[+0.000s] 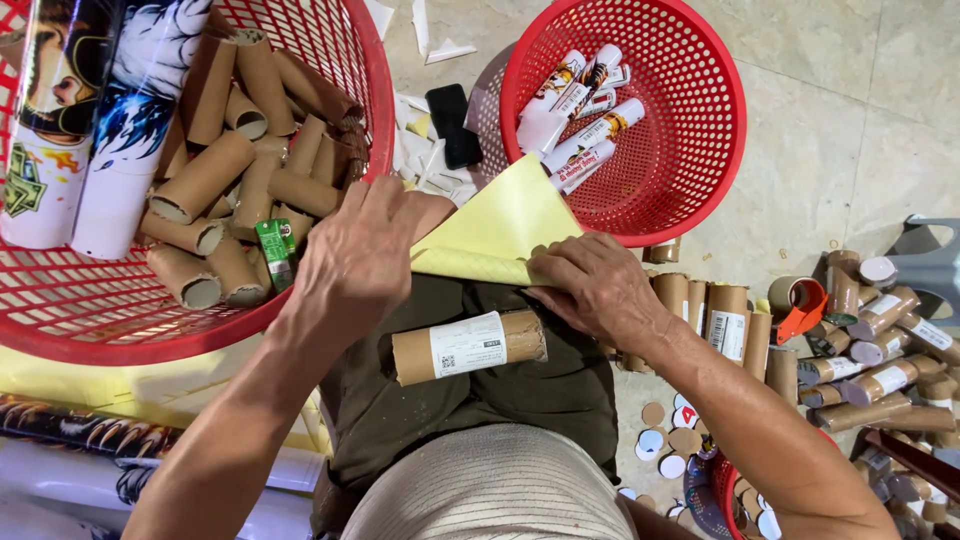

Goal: The person rolls a yellow sheet of paper and inserts it into a cardboard tube, then peels a shipping label from a backing sheet and applies it to the exterior of the tube.

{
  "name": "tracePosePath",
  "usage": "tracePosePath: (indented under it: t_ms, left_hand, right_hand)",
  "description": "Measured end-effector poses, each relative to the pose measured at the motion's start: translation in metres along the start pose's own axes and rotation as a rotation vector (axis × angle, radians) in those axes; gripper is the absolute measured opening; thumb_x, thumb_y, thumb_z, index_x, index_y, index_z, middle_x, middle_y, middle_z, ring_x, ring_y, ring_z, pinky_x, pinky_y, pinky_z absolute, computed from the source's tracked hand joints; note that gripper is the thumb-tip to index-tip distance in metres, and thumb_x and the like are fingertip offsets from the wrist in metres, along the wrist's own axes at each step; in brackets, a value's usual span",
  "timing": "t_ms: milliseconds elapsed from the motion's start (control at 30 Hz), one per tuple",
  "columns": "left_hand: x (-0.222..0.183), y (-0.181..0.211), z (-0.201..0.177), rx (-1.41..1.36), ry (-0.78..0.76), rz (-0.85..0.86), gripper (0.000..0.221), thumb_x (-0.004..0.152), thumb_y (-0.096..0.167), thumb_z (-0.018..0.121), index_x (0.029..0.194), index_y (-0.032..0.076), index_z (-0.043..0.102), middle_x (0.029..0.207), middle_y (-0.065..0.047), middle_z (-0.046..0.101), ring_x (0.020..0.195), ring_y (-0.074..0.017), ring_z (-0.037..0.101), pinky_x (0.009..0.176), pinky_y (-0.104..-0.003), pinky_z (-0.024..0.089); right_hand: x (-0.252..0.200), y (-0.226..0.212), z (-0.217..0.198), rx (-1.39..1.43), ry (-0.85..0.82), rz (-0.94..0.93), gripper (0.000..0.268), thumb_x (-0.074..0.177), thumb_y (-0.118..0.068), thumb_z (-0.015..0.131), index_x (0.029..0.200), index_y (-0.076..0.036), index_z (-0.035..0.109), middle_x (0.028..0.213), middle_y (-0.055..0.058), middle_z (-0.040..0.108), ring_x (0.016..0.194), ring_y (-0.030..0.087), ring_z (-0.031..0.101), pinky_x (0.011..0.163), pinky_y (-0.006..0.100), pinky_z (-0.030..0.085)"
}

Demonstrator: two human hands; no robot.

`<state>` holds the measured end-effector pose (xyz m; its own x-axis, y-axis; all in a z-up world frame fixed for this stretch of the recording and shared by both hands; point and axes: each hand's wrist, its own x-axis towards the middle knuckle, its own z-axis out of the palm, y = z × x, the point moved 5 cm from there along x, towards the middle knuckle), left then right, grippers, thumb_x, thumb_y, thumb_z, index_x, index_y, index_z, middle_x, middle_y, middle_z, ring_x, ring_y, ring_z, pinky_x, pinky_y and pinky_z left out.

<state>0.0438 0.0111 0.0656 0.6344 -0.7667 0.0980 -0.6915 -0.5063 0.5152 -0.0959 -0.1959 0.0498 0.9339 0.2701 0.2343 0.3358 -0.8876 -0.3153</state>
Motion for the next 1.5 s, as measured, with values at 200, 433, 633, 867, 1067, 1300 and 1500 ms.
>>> tracePosePath:
  t_ms: [200, 433, 633, 867, 1067, 1300, 1500]
  left_hand:
    - [0.006, 0.055, 0.033, -0.033, -0.089, 0.456, 0.049, 0.081, 0.036, 0.075, 0.115, 0.001, 0.065, 0.111, -0.015, 0.063, 0.102, -0.0337, 0.059, 0.087, -0.048, 0.046]
    - [0.025, 0.035, 0.069, -0.022, -0.158, 0.351, 0.032, 0.087, 0.026, 0.073, 0.110, 0.006, 0.066, 0.100, -0.010, 0.064, 0.101, -0.0281, 0.060, 0.090, -0.045, 0.047]
    - [0.020, 0.031, 0.070, 0.055, -0.149, 0.378, 0.021, 0.101, 0.030, 0.068, 0.104, 0.009, 0.068, 0.097, -0.008, 0.064, 0.101, -0.0269, 0.061, 0.098, -0.044, 0.045]
    - [0.021, 0.031, 0.060, 0.056, -0.095, 0.363, 0.038, 0.087, 0.037, 0.069, 0.106, 0.005, 0.069, 0.097, -0.011, 0.065, 0.102, -0.0316, 0.059, 0.093, -0.048, 0.042]
    - [0.024, 0.032, 0.057, 0.141, -0.127, 0.358, 0.028, 0.096, 0.033, 0.065, 0.099, 0.006, 0.068, 0.096, -0.011, 0.064, 0.102, -0.0289, 0.057, 0.101, -0.049, 0.041]
    - [-0.002, 0.030, 0.028, -0.160, 0.074, 0.016, 0.035, 0.097, 0.049, 0.066, 0.102, 0.016, 0.078, 0.084, -0.005, 0.070, 0.098, -0.0305, 0.062, 0.090, -0.046, 0.054]
    - [0.016, -0.008, 0.092, -0.896, -0.606, -0.610, 0.071, 0.091, 0.058, 0.061, 0.120, -0.007, 0.064, 0.106, -0.018, 0.075, 0.080, -0.0307, 0.080, 0.070, -0.043, 0.066]
  right_hand:
    - [0.008, 0.004, -0.005, 0.063, -0.018, 0.092, 0.031, 0.086, -0.022, 0.079, 0.111, -0.003, 0.074, 0.109, 0.012, 0.069, 0.098, 0.029, 0.067, 0.083, 0.042, 0.055]
    - [0.008, 0.001, -0.005, -0.121, -0.005, 0.054, 0.039, 0.087, -0.024, 0.082, 0.118, -0.003, 0.071, 0.108, 0.011, 0.067, 0.100, 0.029, 0.064, 0.089, 0.044, 0.052]
    - [0.002, 0.002, -0.005, -0.106, 0.024, 0.080, 0.040, 0.079, -0.018, 0.082, 0.113, -0.003, 0.069, 0.111, 0.010, 0.068, 0.102, 0.029, 0.065, 0.088, 0.044, 0.052]
    - [0.011, 0.001, 0.000, -0.087, -0.015, 0.097, 0.032, 0.088, -0.019, 0.082, 0.114, -0.004, 0.070, 0.108, 0.010, 0.068, 0.098, 0.028, 0.065, 0.087, 0.042, 0.053]
    - [0.019, -0.005, -0.002, -0.118, 0.016, 0.069, 0.046, 0.081, -0.028, 0.083, 0.114, 0.000, 0.067, 0.107, 0.016, 0.066, 0.097, 0.033, 0.064, 0.084, 0.045, 0.052]
    - [0.021, -0.002, -0.002, -0.024, 0.045, 0.128, 0.041, 0.090, -0.019, 0.080, 0.124, -0.005, 0.063, 0.107, 0.014, 0.069, 0.094, 0.033, 0.068, 0.083, 0.044, 0.055]
    - [0.020, 0.008, 0.010, 0.095, -0.022, 0.265, 0.038, 0.096, -0.016, 0.070, 0.129, 0.000, 0.060, 0.106, 0.021, 0.070, 0.095, 0.038, 0.070, 0.083, 0.048, 0.055]
